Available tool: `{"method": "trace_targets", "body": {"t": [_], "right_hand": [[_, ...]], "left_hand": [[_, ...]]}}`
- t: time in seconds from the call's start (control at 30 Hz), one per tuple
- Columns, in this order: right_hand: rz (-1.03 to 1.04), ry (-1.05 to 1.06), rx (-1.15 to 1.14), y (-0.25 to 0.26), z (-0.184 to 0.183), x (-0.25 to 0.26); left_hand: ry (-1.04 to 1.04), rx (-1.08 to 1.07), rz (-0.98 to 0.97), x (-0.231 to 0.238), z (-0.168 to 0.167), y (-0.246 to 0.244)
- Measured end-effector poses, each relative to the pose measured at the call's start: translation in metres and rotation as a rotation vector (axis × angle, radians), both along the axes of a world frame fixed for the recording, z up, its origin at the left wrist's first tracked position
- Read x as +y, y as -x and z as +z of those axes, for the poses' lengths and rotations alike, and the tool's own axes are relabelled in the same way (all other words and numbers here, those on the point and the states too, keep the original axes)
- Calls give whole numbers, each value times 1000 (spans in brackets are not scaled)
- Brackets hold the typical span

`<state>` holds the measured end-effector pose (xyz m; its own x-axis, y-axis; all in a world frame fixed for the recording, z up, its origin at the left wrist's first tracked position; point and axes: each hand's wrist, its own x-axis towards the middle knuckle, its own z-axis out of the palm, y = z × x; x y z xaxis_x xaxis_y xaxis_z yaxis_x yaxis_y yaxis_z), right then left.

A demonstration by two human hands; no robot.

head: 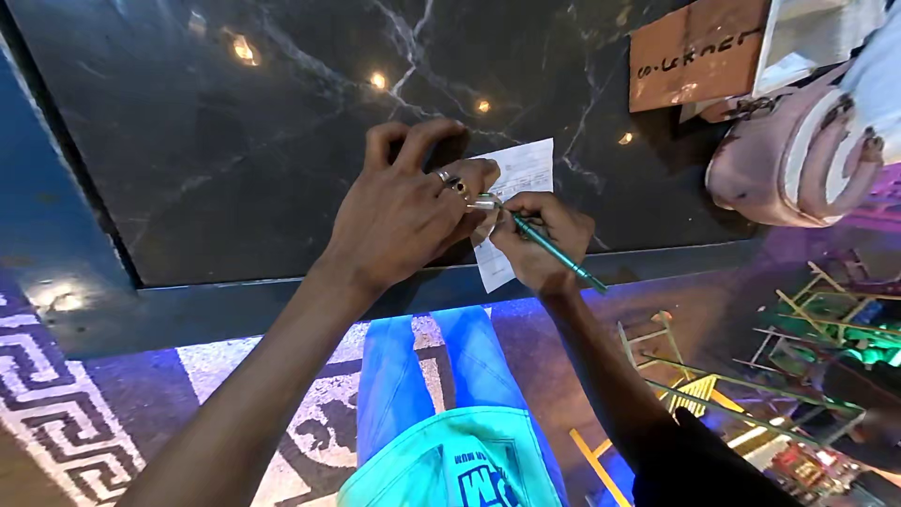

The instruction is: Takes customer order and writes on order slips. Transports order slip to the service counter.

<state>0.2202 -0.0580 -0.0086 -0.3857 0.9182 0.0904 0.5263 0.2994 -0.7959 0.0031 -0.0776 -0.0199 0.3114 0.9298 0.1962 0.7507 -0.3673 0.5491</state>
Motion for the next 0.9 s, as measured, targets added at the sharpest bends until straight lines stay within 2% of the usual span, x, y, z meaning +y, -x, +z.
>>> {"method": "trace_targets", "body": {"t": [0.9], "right_hand": [[-39,-41,-27,8,-1,2]], "left_hand": [[3,20,-9,0,0,0]]}}
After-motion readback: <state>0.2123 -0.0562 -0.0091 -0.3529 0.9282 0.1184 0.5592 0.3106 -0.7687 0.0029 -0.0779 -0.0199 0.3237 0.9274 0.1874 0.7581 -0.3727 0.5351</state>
